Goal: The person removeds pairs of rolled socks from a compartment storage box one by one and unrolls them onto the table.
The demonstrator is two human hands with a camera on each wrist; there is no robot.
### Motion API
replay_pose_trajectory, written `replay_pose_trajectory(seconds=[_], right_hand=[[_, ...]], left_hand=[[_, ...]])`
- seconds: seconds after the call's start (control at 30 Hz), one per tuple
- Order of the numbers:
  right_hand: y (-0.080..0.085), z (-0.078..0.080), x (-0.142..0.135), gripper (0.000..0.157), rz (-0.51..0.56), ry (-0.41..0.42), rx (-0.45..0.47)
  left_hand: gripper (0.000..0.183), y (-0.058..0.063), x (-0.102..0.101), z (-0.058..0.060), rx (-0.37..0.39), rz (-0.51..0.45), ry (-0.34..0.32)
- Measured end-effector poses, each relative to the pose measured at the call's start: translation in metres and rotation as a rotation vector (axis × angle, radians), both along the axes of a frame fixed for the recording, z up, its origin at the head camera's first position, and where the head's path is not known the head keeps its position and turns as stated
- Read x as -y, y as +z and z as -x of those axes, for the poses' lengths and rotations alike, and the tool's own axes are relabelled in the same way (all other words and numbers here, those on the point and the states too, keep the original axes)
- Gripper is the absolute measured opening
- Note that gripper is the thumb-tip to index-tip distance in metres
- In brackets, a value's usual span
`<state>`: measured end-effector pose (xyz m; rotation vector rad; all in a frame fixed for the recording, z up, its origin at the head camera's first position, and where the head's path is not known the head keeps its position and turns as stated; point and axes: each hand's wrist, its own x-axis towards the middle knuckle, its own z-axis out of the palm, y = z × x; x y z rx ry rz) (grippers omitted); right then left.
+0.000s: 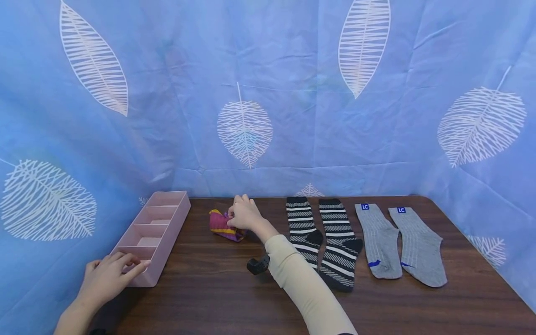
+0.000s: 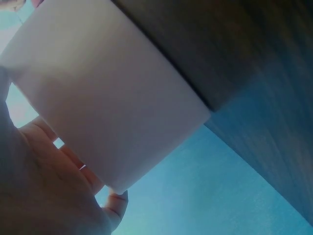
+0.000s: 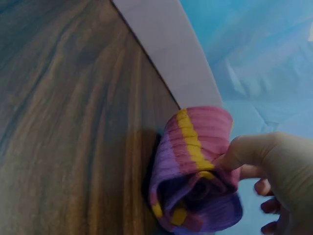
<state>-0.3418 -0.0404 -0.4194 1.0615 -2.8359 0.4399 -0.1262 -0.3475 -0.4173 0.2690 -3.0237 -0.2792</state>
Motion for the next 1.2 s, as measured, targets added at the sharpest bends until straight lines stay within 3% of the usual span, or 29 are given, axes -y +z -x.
replay_pose_trajectory(seconds=[0.17, 0.37, 0.53, 0.7, 0.8, 0.9, 0.97, 1.07, 1.2], right_hand=[[0.002, -0.003, 0.002, 0.023, 0.021, -0.065, 0.065], [0.001, -0.010, 0.006, 0.042, 0.022, -0.130, 0.066], [0.001, -0.022, 0.011, 0.047, 0.054, -0.205, 0.106], [0.002, -0.033, 0.015, 0.047, 0.151, -0.283, 0.182], [0.000, -0.040, 0.014, 0.046, 0.215, -0.307, 0.201], [-0.005, -0.045, 0.010, 0.043, 0.252, -0.330, 0.200], [-0.009, -0.047, 0.007, 0.041, 0.269, -0.348, 0.198], [-0.015, -0.049, 0.004, 0.041, 0.281, -0.372, 0.190], [-0.021, -0.051, 0.001, 0.045, 0.271, -0.401, 0.131]], left_hand=[[0.076, 0.000, 0.001, 0.000, -0.007, -0.002, -0.002], [0.078, 0.003, 0.001, 0.001, 0.017, -0.010, 0.002], [0.076, 0.003, 0.002, 0.000, -0.014, 0.003, -0.008], [0.068, 0.011, -0.003, -0.003, -0.121, 0.072, -0.050], [0.049, 0.017, -0.019, 0.000, -0.258, 0.127, -0.105], [0.033, 0.023, -0.046, 0.011, -0.381, 0.160, -0.179], [0.030, 0.027, -0.065, 0.022, -0.418, 0.165, -0.226], [0.030, 0.031, -0.088, 0.042, -0.412, 0.156, -0.261], [0.030, 0.031, -0.108, 0.068, -0.344, 0.108, -0.255]])
